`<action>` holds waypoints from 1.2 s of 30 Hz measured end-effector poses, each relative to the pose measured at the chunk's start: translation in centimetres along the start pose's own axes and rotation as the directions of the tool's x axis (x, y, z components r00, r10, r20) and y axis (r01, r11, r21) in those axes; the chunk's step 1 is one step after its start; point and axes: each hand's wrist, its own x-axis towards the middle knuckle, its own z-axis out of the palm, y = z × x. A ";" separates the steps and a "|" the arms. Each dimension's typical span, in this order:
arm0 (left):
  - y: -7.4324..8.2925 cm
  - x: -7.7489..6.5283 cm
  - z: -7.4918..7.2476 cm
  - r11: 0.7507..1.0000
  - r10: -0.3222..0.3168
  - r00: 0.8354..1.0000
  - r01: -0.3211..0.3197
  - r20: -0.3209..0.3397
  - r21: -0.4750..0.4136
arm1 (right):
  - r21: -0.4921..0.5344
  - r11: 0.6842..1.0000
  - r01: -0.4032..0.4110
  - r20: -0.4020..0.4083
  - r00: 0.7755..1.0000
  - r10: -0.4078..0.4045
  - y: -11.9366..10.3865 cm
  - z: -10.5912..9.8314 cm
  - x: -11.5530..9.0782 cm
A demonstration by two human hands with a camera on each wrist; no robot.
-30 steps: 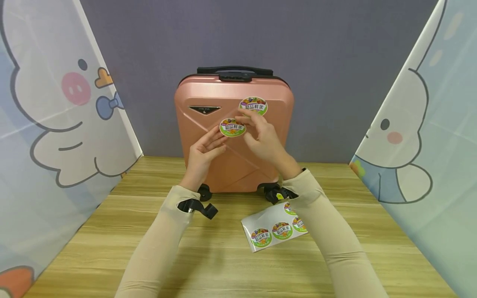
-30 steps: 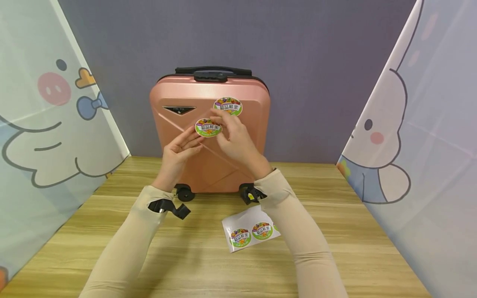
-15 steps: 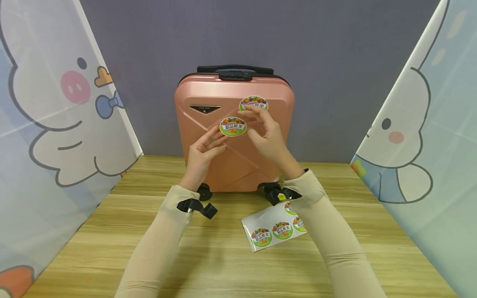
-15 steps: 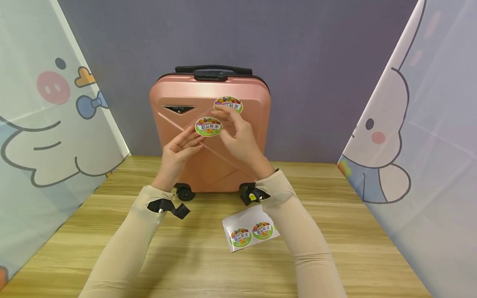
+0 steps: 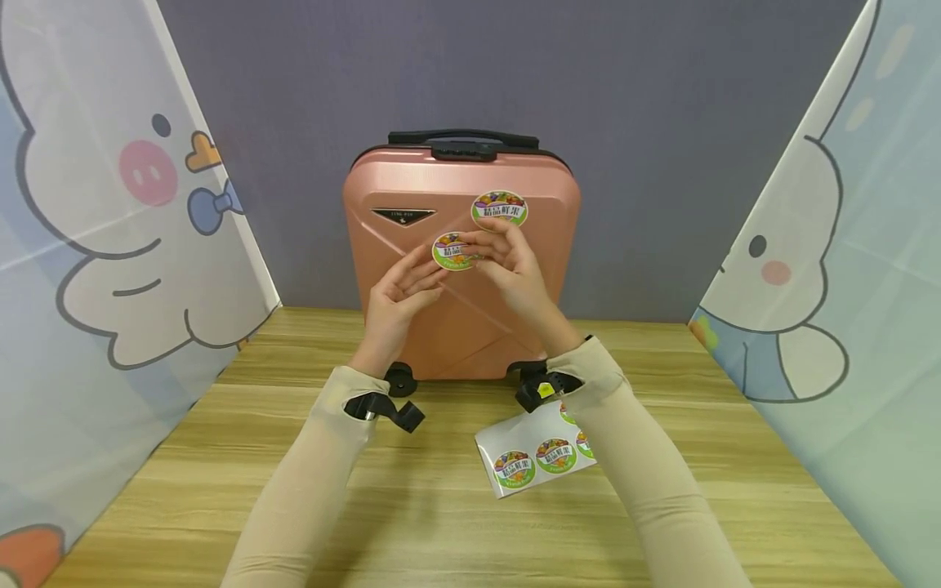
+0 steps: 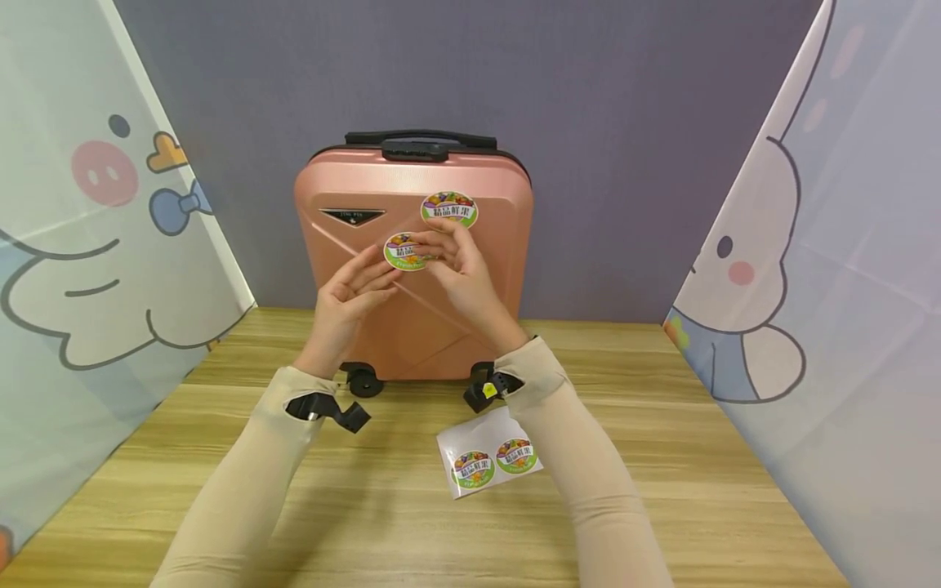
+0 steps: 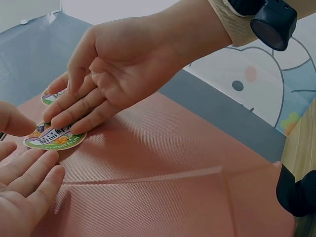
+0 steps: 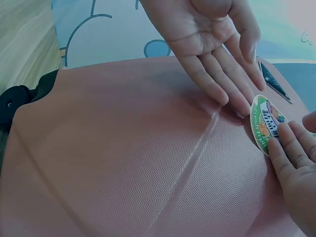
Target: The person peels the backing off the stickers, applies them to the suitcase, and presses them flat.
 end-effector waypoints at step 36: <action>-0.8 1.7 1.3 0.996 -0.092 0.991 0.094 0.100 -0.011 | -0.036 0.995 0.096 -0.121 0.988 -0.100 0.2 -0.8 -0.5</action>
